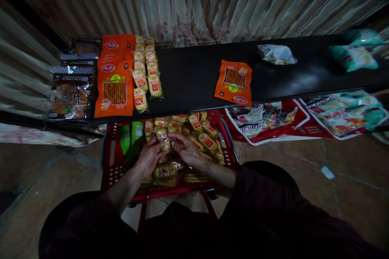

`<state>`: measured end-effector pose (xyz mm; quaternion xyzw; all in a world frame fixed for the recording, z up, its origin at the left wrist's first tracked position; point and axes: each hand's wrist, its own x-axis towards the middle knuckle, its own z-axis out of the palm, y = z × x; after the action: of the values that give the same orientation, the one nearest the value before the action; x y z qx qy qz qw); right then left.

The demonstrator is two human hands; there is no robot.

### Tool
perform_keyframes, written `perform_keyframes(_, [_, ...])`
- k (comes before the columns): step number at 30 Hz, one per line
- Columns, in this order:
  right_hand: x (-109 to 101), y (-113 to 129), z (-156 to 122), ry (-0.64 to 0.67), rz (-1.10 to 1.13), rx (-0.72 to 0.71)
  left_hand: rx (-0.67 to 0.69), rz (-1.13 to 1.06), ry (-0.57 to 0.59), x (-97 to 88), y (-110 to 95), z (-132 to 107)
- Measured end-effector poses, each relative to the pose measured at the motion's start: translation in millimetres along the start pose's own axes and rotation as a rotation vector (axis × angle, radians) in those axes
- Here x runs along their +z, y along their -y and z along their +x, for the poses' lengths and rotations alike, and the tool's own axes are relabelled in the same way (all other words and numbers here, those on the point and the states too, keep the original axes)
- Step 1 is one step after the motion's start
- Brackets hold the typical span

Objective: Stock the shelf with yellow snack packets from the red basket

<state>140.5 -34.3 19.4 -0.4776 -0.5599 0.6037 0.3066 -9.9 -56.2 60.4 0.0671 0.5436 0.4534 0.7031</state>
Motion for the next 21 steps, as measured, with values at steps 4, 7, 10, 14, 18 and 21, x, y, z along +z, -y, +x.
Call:
perform_keyframes(4, [-1, 1, -1, -0.007, -0.082, -0.038, -0.006, -0.007, -0.014, 0.6, 1, 0])
perform_keyframes(7, [-3, 9, -3, -0.017, -0.247, -0.179, -0.009, -0.033, -0.029, 1.3, 3, -1])
perform_keyframes(10, [-4, 15, -6, 0.003, -0.394, -0.321, -0.003, -0.051, -0.017, 2.0, 3, -1])
perform_keyframes(14, [-4, 18, -7, 0.060, -0.431, -0.350, -0.029, -0.066, -0.015, 2.8, 2, -2])
perform_keyframes(18, [-4, 19, -6, 0.093, -0.413, -0.327, -0.073, -0.110, -0.052, 3.1, 1, -1])
perform_keyframes(21, [-4, 20, -6, 0.077, -0.404, -0.317, -0.097, -0.167, -0.070, 3.4, 0, 0])
